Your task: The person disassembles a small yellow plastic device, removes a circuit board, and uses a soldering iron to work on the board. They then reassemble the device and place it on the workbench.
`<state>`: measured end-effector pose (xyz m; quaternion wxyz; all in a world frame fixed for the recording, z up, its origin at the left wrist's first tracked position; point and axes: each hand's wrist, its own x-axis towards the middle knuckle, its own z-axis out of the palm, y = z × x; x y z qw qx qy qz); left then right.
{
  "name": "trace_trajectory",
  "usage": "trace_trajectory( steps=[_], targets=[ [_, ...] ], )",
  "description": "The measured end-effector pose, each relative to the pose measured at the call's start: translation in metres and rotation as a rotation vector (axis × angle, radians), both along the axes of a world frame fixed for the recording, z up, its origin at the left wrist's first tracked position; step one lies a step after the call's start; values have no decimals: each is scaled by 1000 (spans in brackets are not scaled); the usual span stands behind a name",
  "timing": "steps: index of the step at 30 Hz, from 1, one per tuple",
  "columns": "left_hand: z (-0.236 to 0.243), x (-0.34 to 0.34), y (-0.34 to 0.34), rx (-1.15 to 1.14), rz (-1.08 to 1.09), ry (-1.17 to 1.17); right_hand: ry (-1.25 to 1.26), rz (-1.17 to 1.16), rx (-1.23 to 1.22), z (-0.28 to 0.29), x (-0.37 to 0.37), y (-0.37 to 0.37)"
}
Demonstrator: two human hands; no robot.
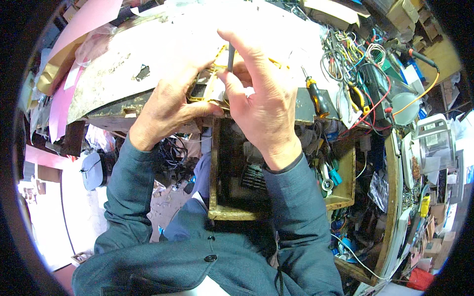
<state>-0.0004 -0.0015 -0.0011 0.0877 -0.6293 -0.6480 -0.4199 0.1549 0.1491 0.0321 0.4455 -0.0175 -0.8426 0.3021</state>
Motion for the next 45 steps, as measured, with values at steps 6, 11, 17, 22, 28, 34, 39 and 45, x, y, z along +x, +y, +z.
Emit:
trace_trajectory(
  steps=[6, 11, 17, 22, 28, 34, 39, 45],
  targets=[
    [1, 1, 3, 24, -8, 1, 10, -51, 6, 0, -2, -3],
    [4, 3, -2, -40, -20, -82, -17, -37, -21, 1, 0, -2],
    [-1, 1, -1, 19, -18, -8, 22, 8, 38, 6, 2, -5],
    [-3, -3, 2, 69, -37, 3, 49, 89, -181, -4, -6, -9],
    [-7, -5, 6, 154, -53, 56, -38, -106, 56, 8, -1, -8],
    [-4, -2, 3, 62, -26, 2, 76, -47, -34, 6, -5, -4],
    [-2, -1, 3, 32, -38, -65, 92, 46, -92, 2, -6, -7],
    [-4, -1, 6, 86, -5, -4, 70, -13, 5, 9, -4, -7]
  ],
)
